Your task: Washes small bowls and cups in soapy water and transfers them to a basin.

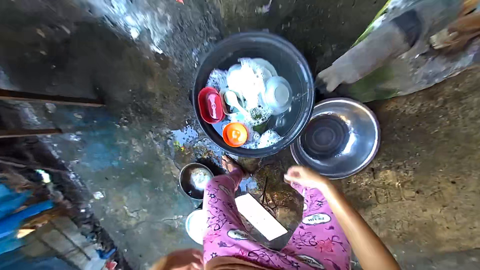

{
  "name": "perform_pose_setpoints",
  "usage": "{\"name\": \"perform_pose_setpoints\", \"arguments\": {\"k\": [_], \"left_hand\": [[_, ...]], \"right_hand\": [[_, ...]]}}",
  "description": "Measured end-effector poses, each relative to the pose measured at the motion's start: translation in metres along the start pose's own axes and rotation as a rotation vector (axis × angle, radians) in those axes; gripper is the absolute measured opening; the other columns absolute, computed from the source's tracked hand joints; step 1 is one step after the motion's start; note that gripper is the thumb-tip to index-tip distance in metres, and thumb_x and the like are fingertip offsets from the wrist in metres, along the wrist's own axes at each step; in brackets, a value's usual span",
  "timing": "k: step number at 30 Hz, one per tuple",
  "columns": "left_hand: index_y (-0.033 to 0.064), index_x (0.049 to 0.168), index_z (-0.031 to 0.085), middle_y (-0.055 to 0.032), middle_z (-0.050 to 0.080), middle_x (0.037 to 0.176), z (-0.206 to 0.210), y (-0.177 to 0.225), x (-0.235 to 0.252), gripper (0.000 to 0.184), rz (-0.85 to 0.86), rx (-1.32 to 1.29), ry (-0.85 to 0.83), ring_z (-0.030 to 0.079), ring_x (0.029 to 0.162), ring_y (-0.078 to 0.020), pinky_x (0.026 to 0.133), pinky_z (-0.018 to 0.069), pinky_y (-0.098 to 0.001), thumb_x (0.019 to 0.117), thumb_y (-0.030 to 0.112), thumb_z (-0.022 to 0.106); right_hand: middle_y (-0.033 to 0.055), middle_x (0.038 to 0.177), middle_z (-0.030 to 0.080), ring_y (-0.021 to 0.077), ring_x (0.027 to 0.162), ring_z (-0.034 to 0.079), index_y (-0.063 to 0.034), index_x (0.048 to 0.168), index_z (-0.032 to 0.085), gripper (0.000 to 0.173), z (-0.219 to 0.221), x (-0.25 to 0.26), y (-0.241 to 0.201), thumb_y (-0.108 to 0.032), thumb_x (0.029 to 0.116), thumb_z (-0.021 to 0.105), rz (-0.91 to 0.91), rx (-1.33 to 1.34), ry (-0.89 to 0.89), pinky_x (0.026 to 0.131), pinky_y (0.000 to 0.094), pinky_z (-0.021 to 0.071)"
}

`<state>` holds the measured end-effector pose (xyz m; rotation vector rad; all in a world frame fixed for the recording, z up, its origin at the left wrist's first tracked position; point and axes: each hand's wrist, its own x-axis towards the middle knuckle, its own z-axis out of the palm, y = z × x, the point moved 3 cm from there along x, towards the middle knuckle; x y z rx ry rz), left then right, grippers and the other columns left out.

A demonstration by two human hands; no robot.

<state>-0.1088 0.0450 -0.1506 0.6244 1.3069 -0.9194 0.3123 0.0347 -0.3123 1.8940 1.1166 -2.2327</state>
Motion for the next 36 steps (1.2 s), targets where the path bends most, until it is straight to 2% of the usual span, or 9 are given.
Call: {"name": "perform_pose_setpoints", "arguments": {"k": [1,2,6,12,17,22,27,30,36], "left_hand": [[-0.0088,0.133,0.058,-0.0348,0.067,0.117,-0.034,0.007,0.029,0.033,0.0,0.092,0.145,0.068,0.101,-0.0492,0.089,0.0511,-0.0654,0.1079,0.005,0.042],[-0.0099,0.132,0.057,-0.0328,0.069,0.105,-0.084,0.016,0.062,0.032,0.179,0.276,0.185,0.072,0.087,-0.0427,0.073,0.0581,-0.058,0.1063,0.006,0.047],[-0.0001,0.142,0.055,-0.0297,0.066,0.122,-0.193,0.163,0.11,0.041,0.162,0.575,0.396,0.065,0.111,-0.0449,0.101,0.0475,-0.0609,0.1043,0.015,0.061],[0.0037,0.135,0.061,-0.0226,0.069,0.117,-0.203,0.294,0.228,0.035,0.344,0.975,0.269,0.067,0.109,-0.0392,0.099,0.049,-0.0603,0.1031,0.018,0.064],[-0.001,0.135,0.06,-0.0254,0.062,0.132,-0.183,0.325,0.315,0.034,0.444,1.144,0.185,0.057,0.127,-0.0418,0.11,0.0416,-0.0575,0.1043,0.014,0.06],[0.0007,0.137,0.062,-0.029,0.055,0.143,-0.163,0.341,0.386,0.04,0.926,1.256,0.535,0.049,0.137,-0.0467,0.114,0.0313,-0.0655,0.1018,0.02,0.064],[0.0041,0.148,0.053,-0.0254,0.042,0.158,-0.149,0.377,0.418,0.046,0.987,1.299,0.653,0.041,0.146,-0.0438,0.117,0.0236,-0.0669,0.1068,0.026,0.053],[0.009,0.156,0.043,-0.0255,0.03,0.165,-0.145,0.39,0.422,0.059,0.943,1.283,0.693,0.037,0.147,-0.0459,0.117,0.0237,-0.0656,0.102,0.022,0.061],[0.0134,0.161,0.035,-0.0219,0.026,0.168,-0.13,0.395,0.442,0.08,0.971,1.014,0.625,0.025,0.154,-0.0455,0.123,0.0222,-0.0613,0.0906,0.013,0.073]], "right_hand": [[0.0291,0.132,0.061,0.0395,0.125,0.059,0.0089,0.134,0.057,0.049,-0.004,0.05,-0.005,-0.03,0.1046,0.06,-0.02,0.003,0.087,0.11,0.0507,0.0431],[0.0299,0.135,0.059,0.0409,0.128,0.057,0.0095,0.136,0.055,0.053,-0.011,0.102,-0.011,-0.032,0.1033,0.062,-0.045,0.005,0.18,0.112,0.0518,0.0421],[0.0352,0.149,0.044,0.0483,0.139,0.045,0.0097,0.148,0.042,0.077,-0.005,0.258,-0.031,-0.039,0.0958,0.072,-0.058,0.008,0.322,0.114,0.0605,0.037],[0.0324,0.135,0.058,0.0455,0.127,0.057,0.0049,0.149,0.04,0.074,0.015,0.367,-0.049,-0.032,0.0946,0.074,-0.063,0.054,0.258,0.107,0.0604,0.0446],[0.031,0.133,0.06,0.0422,0.128,0.058,0.0091,0.141,0.05,0.041,-0.008,0.383,-0.024,-0.014,0.107,0.05,-0.163,-0.052,0.256,0.11,0.0562,0.043],[0.0305,0.115,0.067,0.0423,0.114,0.065,0.0097,0.122,0.065,0.032,-0.066,0.361,0.015,-0.011,0.1052,0.047,-0.143,-0.085,0.572,0.1,0.0578,0.0475],[0.026,0.125,0.066,0.0352,0.118,0.064,0.0048,0.135,0.059,0.036,-0.103,0.365,0.027,-0.006,0.1025,0.048,-0.171,0.009,0.717,0.103,0.053,0.0477],[0.0243,0.12,0.067,0.0321,0.112,0.066,0.0037,0.134,0.058,0.035,-0.102,0.379,0.034,-0.014,0.1049,0.048,-0.2,0.133,0.672,0.099,0.0519,0.05],[0.0275,0.143,0.055,0.0384,0.134,0.053,0.0007,0.149,0.045,0.047,-0.1,0.367,0.03,-0.027,0.1118,0.039,-0.14,0.13,0.627,0.112,0.0568,0.0399]]}}
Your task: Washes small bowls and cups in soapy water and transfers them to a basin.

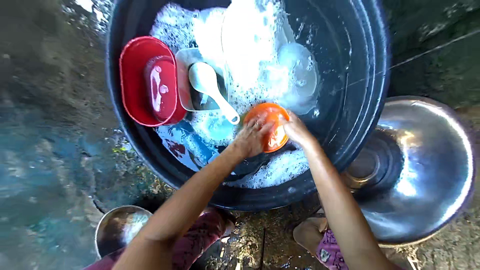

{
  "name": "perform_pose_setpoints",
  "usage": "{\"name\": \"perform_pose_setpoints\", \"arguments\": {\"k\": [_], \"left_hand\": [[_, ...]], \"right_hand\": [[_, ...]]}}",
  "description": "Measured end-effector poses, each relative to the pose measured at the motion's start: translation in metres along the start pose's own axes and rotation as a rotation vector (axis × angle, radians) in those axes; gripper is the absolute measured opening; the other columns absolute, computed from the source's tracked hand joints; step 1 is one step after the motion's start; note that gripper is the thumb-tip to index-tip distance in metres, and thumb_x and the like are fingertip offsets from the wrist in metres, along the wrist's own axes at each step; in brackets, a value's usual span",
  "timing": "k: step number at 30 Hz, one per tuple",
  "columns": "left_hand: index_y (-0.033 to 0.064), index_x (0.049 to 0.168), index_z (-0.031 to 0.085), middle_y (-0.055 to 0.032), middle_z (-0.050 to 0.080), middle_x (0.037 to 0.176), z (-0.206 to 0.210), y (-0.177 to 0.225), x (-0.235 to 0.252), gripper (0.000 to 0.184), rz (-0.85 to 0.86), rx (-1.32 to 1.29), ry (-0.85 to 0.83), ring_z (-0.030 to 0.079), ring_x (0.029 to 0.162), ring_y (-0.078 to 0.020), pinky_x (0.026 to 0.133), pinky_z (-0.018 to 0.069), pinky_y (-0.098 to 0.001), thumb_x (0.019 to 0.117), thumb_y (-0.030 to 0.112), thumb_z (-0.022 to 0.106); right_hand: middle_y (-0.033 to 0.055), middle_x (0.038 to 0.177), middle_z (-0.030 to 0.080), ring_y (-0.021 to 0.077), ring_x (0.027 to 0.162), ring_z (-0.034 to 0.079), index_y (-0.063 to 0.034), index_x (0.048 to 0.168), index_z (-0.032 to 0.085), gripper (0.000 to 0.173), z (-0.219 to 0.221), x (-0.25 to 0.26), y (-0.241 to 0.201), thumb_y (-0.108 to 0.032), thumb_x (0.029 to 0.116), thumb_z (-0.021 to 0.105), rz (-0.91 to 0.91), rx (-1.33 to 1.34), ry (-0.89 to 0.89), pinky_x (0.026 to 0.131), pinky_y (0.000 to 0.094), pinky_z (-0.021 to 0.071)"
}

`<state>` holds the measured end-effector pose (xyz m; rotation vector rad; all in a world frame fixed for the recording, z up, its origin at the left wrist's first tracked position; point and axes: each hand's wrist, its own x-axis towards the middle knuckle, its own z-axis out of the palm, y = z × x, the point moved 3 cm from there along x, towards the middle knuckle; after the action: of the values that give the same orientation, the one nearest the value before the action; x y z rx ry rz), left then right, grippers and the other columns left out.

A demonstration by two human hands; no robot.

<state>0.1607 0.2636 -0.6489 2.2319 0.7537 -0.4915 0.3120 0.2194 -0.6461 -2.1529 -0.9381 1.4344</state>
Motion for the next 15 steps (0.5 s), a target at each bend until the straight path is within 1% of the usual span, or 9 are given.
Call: {"name": "perform_pose_setpoints", "arguments": {"k": [1,3,6,8,10,11,13,14,15], "left_hand": [[0.0141,0.162,0.034,-0.0222,0.029,0.166,0.011,0.002,-0.001,0.079,-0.01,-0.045,0.012,0.026,0.154,-0.0436,0.124,0.0212,-0.0594,0.0928,0.017,0.072],[0.0131,0.159,0.04,-0.0229,0.039,0.161,0.029,0.007,-0.003,0.067,-0.037,-0.146,0.04,0.036,0.15,-0.0419,0.123,0.026,-0.058,0.0979,0.021,0.068],[0.0071,0.148,0.054,-0.0216,0.046,0.156,0.039,0.009,-0.014,0.047,-0.054,-0.177,-0.14,0.043,0.145,-0.039,0.121,0.0331,-0.0545,0.1022,0.018,0.061],[0.0002,0.147,0.052,-0.025,0.052,0.149,0.031,-0.001,-0.024,0.046,-0.077,-0.102,-0.301,0.048,0.141,-0.0411,0.118,0.0354,-0.0564,0.1034,0.014,0.059],[-0.0091,0.135,0.059,-0.0314,0.06,0.136,0.022,-0.009,-0.032,0.036,-0.091,-0.056,-0.224,0.055,0.131,-0.048,0.111,0.04,-0.0623,0.1028,0.009,0.057],[-0.0079,0.132,0.061,-0.03,0.062,0.134,0.017,-0.006,-0.034,0.035,-0.139,-0.077,-0.147,0.057,0.129,-0.0468,0.109,0.0427,-0.0616,0.1034,0.011,0.056],[-0.0084,0.141,0.054,-0.0295,0.054,0.145,-0.001,0.028,-0.031,0.038,-0.334,-0.28,-0.14,0.048,0.14,-0.0444,0.118,0.0341,-0.0569,0.1073,0.009,0.051],[-0.0086,0.144,0.05,-0.0301,0.052,0.147,0.002,0.043,-0.022,0.041,-0.359,-0.401,-0.093,0.047,0.141,-0.0439,0.119,0.0328,-0.0551,0.1066,0.007,0.051],[-0.0072,0.145,0.05,-0.0306,0.055,0.144,0.013,0.051,-0.006,0.043,-0.324,-0.488,-0.019,0.052,0.136,-0.044,0.116,0.0371,-0.0558,0.1058,0.009,0.054]], "right_hand": [[0.028,0.146,0.052,0.0395,0.136,0.051,0.001,0.15,0.044,0.047,-0.002,-0.006,-0.003,-0.026,0.1126,0.036,0.01,-0.06,0.006,0.113,0.0573,0.038],[0.0289,0.149,0.049,0.0422,0.141,0.047,0.0011,0.153,0.042,0.048,-0.003,-0.011,-0.006,-0.024,0.1131,0.033,0.027,-0.156,-0.01,0.116,0.0582,0.0339],[0.0273,0.142,0.056,0.0424,0.133,0.054,-0.0046,0.152,0.045,0.044,0.005,-0.01,0.01,-0.015,0.1093,0.041,0.023,-0.18,-0.064,0.11,0.0613,0.0409],[0.0312,0.14,0.056,0.0447,0.131,0.054,0.0024,0.149,0.045,0.046,0.014,-0.018,0.017,-0.007,0.1046,0.048,0.019,-0.166,-0.071,0.11,0.0604,0.0411],[0.0358,0.144,0.05,0.0467,0.137,0.047,0.0134,0.142,0.048,0.045,0.029,-0.032,0.02,-0.003,0.1013,0.057,0.011,-0.128,-0.026,0.116,0.0557,0.0346],[0.0344,0.144,0.051,0.0446,0.138,0.047,0.0131,0.142,0.049,0.046,0.035,-0.034,0.02,-0.007,0.1015,0.059,0.014,-0.108,0.009,0.116,0.0532,0.0354],[0.0354,0.147,0.047,0.0445,0.141,0.044,0.0153,0.144,0.045,0.047,0.04,-0.029,0.019,-0.009,0.1047,0.053,0.023,-0.003,0.097,0.118,0.0526,0.0333],[0.0337,0.147,0.047,0.0419,0.14,0.045,0.0137,0.145,0.044,0.046,0.037,-0.028,0.013,-0.01,0.1059,0.049,0.054,0.122,0.183,0.119,0.0504,0.0343],[0.0328,0.147,0.049,0.0415,0.14,0.046,0.0117,0.145,0.045,0.044,0.032,-0.025,0.01,-0.012,0.1074,0.047,0.103,0.198,0.257,0.118,0.0516,0.0343]]}}
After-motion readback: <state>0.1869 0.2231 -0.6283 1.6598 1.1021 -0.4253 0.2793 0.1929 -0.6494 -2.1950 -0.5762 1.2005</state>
